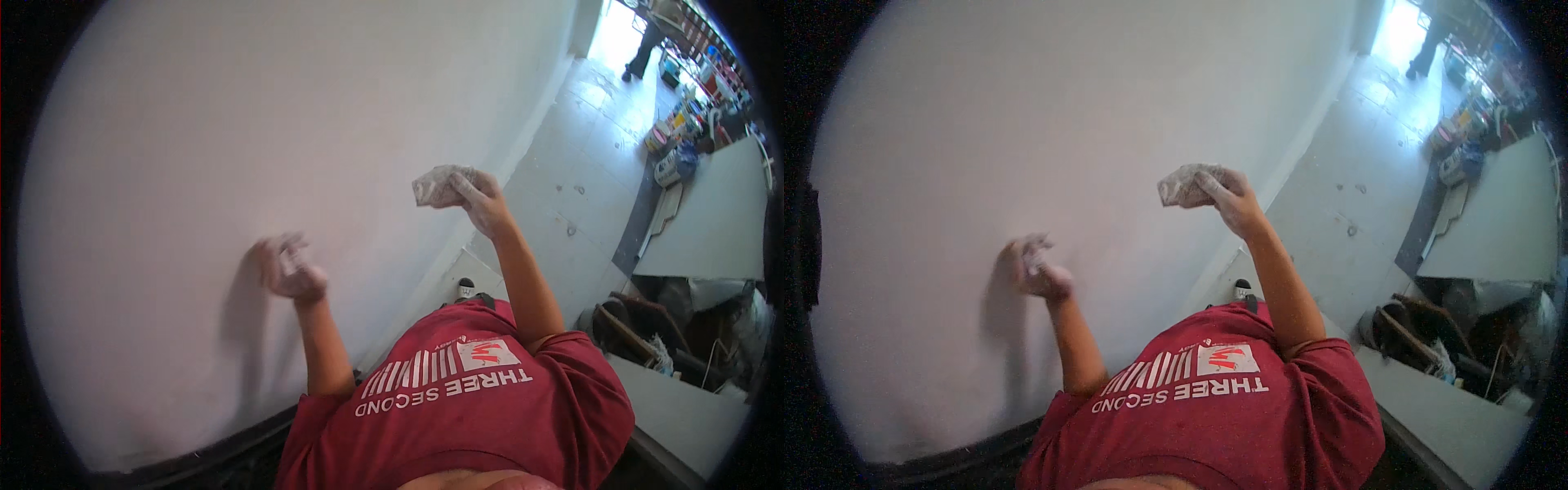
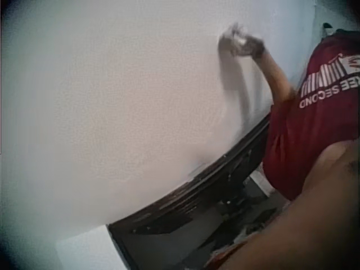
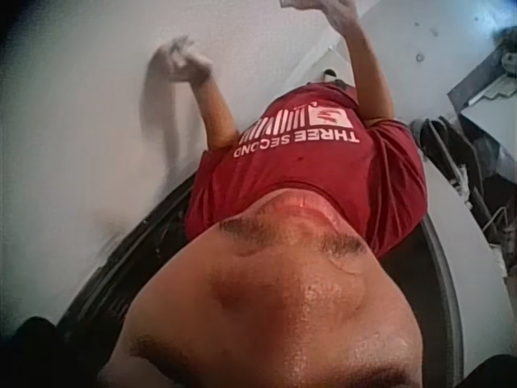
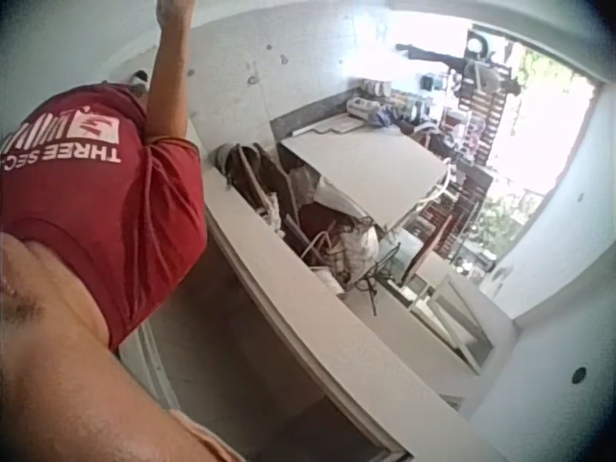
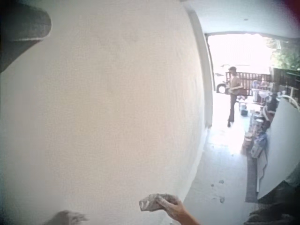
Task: The person sands a wall with a piece of sandpaper.
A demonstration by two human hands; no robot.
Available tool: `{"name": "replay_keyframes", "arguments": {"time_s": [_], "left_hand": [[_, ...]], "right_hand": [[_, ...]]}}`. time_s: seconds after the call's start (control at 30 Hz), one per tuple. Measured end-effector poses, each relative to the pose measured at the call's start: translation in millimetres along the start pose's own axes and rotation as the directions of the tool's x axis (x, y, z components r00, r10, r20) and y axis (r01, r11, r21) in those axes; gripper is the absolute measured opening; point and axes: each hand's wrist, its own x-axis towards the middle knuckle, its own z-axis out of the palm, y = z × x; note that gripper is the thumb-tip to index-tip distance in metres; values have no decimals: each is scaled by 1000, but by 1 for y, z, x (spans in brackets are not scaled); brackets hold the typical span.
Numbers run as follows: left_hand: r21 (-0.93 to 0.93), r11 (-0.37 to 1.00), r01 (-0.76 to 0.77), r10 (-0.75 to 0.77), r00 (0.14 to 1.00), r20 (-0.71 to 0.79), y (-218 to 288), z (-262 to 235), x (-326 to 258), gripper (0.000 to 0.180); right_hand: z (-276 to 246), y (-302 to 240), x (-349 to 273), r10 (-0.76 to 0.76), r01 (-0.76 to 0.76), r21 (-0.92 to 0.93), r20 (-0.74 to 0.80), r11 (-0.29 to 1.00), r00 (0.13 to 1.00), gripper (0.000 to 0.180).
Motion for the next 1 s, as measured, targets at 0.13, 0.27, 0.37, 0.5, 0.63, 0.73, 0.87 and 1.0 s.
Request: {"name": "replay_keyframes", "arguments": {"time_s": [0.13, 0.27, 0.37, 0.5, 0.63, 0.73, 0.87, 1.0], "left_hand": [[-244, 744, 622, -434, 727, 531, 34, 6, -29, 40], [-146, 544, 826, -513, 465, 722, 48, -20, -47, 26], [-166, 582, 796, -498, 510, 701, 59, -40, -63, 16], [-220, 730, 647, -411, 673, 615, 73, -49, -82, 15], [-199, 809, 553, -336, 714, 615, 89, -52, -95, 14], [-90, 846, 525, -334, 653, 680, 89, -60, -94, 23], [63, 970, 235, -225, 766, 602, 53, -85, -59, 36], [197, 978, -67, -17, 917, 398, 7, -142, 24, 31]], "right_hand": [[46, 8, -25, 37, -27, -49, 220, 998, 975, 34], [74, 17, -54, 79, -22, -180, 316, 983, 945, 38], [78, 20, -81, 228, -182, -182, 280, 966, 932, 41], [75, 30, -115, 310, -327, -8, 339, 945, 888, 51], [73, 38, -137, 390, -418, 59, 264, 906, 882, 54], [70, 38, -136, 433, -446, 2, 234, 895, 870, 50], [57, 35, -93, 237, -240, 10, 138, 971, 962, 38], [40, 37, -9, -139, 138, -13, -115, 990, 984, 38]]}}
